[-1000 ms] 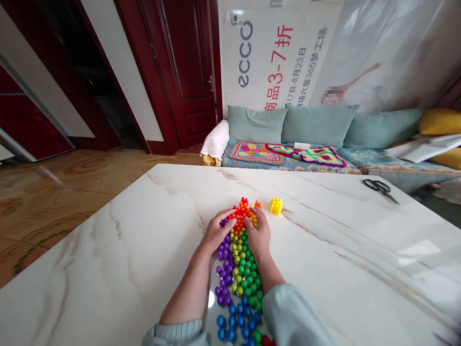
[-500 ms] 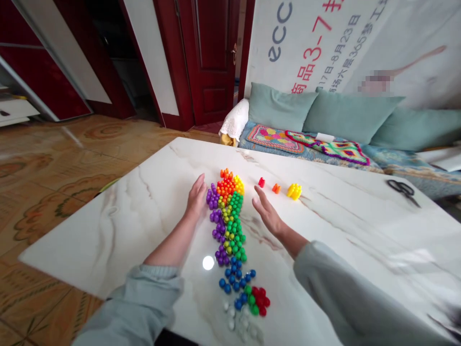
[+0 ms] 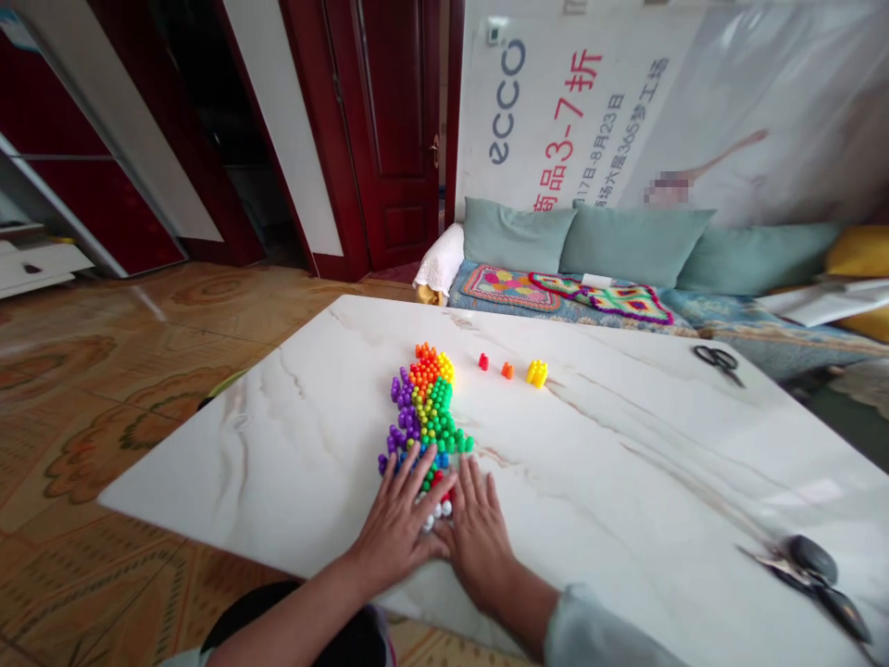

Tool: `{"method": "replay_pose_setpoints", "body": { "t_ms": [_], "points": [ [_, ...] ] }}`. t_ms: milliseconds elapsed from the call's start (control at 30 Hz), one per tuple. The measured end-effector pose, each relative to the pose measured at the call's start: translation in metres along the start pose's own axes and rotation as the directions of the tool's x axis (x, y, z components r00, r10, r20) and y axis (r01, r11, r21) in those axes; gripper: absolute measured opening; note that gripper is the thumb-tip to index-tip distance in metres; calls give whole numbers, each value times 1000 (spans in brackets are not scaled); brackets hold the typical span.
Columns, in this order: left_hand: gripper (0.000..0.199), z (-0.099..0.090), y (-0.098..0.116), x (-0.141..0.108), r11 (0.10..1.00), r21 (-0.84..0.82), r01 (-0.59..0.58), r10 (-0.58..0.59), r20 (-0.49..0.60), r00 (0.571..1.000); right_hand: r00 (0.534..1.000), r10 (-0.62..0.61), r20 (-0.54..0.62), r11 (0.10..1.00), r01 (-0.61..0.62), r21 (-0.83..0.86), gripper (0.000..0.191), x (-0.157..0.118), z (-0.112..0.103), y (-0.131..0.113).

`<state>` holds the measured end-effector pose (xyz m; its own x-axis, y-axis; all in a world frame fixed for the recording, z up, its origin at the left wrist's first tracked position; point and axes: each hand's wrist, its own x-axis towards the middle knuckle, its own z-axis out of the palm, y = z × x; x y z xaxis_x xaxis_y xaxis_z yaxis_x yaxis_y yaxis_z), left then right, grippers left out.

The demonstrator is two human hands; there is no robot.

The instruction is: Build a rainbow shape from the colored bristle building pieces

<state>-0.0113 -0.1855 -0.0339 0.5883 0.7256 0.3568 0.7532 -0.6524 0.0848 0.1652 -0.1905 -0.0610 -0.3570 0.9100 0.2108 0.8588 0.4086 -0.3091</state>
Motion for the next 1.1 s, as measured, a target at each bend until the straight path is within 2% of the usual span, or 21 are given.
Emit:
{"method": "replay_pose_setpoints", "body": {
  "t_ms": [100,133,167,233,300,333,367,400,467,533,600,700,800,900,1000,1033,1100],
  "points": [
    [71,5,-24,2,978,49,202,-196,-104,975,992,-127,11,981,124,152,48,32,-13,7],
    [72,7,-28,1,961,53,270,-260,-146,954,984,-176,-16,962,175,208,37,41,-20,19],
    [76,9,-31,0,945,51,323,-309,-177,934,982,-175,-67,949,186,254,29,50,-28,37],
    [83,13,-32,-1,931,50,362,-347,-187,919,962,-41,-270,961,112,254,29,71,-45,86],
    [83,16,-30,0,933,57,357,-344,-162,925,877,168,-450,973,-74,218,40,100,-60,142],
    [82,16,-29,0,933,62,353,-341,-152,928,832,292,-473,952,-204,229,47,117,-67,168],
    [81,16,-28,1,934,66,352,-340,-150,928,802,408,-436,911,-325,255,53,134,-71,190],
    [81,16,-28,1,933,70,352,-339,-152,929,805,483,-345,871,-403,281,59,151,-74,207],
    [83,17,-29,2,937,76,342,-327,-155,932,827,498,-260,854,-417,310,62,184,-70,220],
    [86,18,-32,1,943,79,325,-310,-155,938,878,437,-193,871,-360,334,60,211,-57,207],
    [88,19,-34,0,947,74,314,-301,-148,942,929,340,-148,895,-271,356,56,228,-39,178],
    [86,18,-34,0,943,55,329,-320,-126,939,958,255,-131,904,-189,383,53,231,-15,127],
    [86,15,-31,0,936,27,352,-347,-103,932,960,254,-120,889,-183,419,61,203,-7,92],
    [84,11,-28,1,930,-2,367,-366,-89,927,974,209,-83,892,-155,424,63,151,-10,69],
    [77,11,-27,2,930,-28,368,-369,-91,925,994,113,-13,957,-105,270,74,101,-10,43],
    [74,11,-27,2,930,-34,365,-367,-100,925,996,84,-6,973,-80,214,79,90,-8,34],
    [68,12,-27,2,930,-40,365,-367,-129,921,997,69,-15,986,-66,150,74,80,-5,15]
  ]
}}
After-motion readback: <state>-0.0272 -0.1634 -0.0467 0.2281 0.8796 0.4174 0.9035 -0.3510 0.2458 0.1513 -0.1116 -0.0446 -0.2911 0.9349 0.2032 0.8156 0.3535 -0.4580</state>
